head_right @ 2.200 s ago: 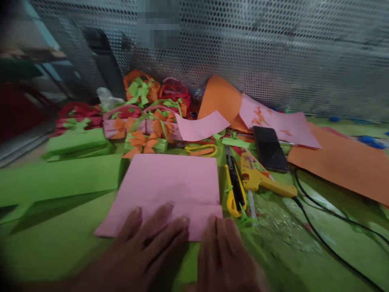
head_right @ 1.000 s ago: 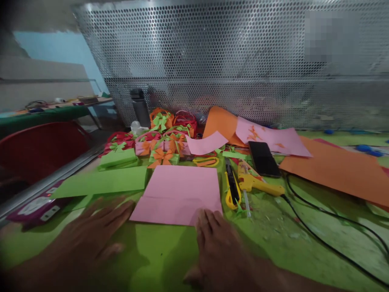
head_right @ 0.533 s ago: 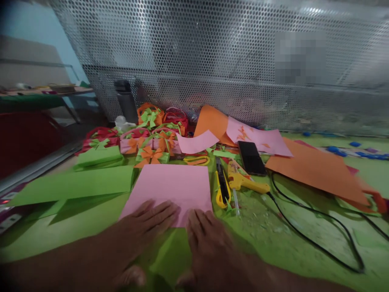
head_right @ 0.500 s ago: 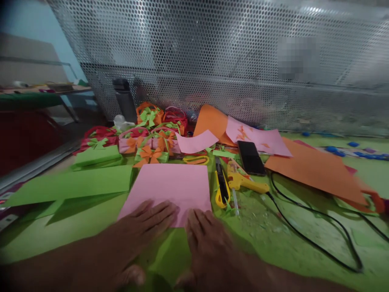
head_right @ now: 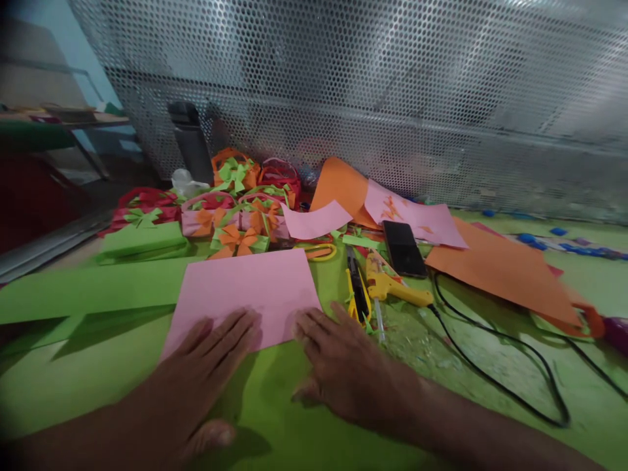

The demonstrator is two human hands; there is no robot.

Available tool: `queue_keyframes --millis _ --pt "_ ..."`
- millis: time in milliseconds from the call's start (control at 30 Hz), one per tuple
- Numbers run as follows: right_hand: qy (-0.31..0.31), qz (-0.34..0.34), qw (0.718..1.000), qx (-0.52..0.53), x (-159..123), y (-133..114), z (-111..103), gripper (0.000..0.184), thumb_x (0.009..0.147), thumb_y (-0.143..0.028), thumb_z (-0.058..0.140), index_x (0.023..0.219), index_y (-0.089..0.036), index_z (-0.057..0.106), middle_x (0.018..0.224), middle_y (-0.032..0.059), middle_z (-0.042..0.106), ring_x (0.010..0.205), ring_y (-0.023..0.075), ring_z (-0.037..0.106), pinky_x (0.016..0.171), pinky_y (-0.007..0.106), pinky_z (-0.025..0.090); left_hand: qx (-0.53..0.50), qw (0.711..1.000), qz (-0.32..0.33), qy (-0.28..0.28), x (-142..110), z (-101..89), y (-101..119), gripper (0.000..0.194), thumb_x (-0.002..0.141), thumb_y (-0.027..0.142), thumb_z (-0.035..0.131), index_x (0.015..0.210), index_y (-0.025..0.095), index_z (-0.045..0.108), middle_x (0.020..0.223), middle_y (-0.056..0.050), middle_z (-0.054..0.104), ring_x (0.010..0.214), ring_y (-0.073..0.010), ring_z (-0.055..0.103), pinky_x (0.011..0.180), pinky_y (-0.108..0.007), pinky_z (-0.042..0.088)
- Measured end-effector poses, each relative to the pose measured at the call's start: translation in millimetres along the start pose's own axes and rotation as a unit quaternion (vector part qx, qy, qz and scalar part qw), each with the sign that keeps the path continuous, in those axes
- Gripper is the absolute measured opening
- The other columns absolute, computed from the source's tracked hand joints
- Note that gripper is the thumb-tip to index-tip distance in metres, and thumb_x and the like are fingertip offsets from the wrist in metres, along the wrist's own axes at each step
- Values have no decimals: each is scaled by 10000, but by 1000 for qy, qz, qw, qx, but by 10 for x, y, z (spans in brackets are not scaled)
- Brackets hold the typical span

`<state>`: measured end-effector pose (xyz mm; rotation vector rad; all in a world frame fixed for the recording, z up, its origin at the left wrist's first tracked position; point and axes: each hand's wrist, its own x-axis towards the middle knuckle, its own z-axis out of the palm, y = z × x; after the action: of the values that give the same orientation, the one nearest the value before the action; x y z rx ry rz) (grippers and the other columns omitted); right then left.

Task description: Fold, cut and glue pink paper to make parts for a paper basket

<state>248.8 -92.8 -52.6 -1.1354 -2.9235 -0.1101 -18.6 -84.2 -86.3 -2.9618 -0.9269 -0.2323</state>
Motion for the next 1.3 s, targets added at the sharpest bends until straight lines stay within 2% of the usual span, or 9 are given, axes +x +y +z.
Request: queue_keyframes --millis 133,333,400,500,600,767,867,1067,1300 --pt "-3 7 1000 -11 109 67 6 576 946 -482 378 1317 -52 467 1388 184 458 1302 282 378 1050 529 296 -7 1000 -23 -9 -10 -59 13 966 857 696 358 1476 101 -86 1509 -228 158 1383 -381 155 1083 -565 144" --pt "13 5 1000 -15 133 253 45 524 940 -440 418 1300 -65 486 1340 202 505 1257 310 436 1009 573 321 -66 996 14 -58 -3 -125 -47 812 920 631 271 1460 202 -157 1523 -142 178 1386 -331 196 1081 -583 184" --pt "35 31 999 14 161 298 -39 400 923 -369 474 1182 -86 588 1240 198 590 1184 313 510 975 529 371 -73 996 11 -50 14 -80 -67 855 889 678 257 1440 222 -212 1526 -141 162 1384 -350 189 1065 -620 176" --pt "60 141 976 156 330 296 -260 200 879 -235 511 943 -142 677 972 127 701 933 247 637 815 368 471 -76 996 -3 -57 43 -27 -72 896 865 704 272 1428 229 -238 1529 -148 127 1385 -374 161 1042 -653 187" --pt "-49 198 913 353 615 238 -410 142 809 -218 530 773 -153 650 699 32 663 677 162 627 603 247 454 -79 995 -5 -62 49 -38 -63 904 870 695 303 1446 210 -196 1532 -152 94 1392 -374 118 1046 -656 180" --pt "-167 203 869 419 969 172 -287 104 671 -188 587 574 -158 566 489 -38 541 474 97 536 456 182 396 -92 993 -15 -79 28 -123 -37 842 899 651 316 1485 134 5 1528 -162 76 1399 -357 30 1063 -648 156" --pt "-194 230 864 403 1031 163 -241 167 629 -236 636 520 -162 533 451 -42 499 445 93 485 422 188 361 -103 989 -36 -102 47 -169 -8 763 923 574 365 1475 99 139 1517 -167 122 1397 -352 61 1065 -642 159" --pt "-230 256 868 358 1105 116 -414 229 601 -226 659 469 -177 478 445 -48 469 447 89 428 412 210 296 -121 985 -61 -108 87 -183 17 726 857 412 549 1456 129 251 1502 -164 171 1385 -355 149 1061 -633 180" --pt "-261 247 860 362 1097 246 -363 267 609 -221 674 440 -180 471 397 -59 456 420 90 428 413 213 303 -104 993 -37 -39 13 13 -47 869 879 491 516 1481 214 -46 1516 -142 167 1380 -363 167 1058 -636 202"
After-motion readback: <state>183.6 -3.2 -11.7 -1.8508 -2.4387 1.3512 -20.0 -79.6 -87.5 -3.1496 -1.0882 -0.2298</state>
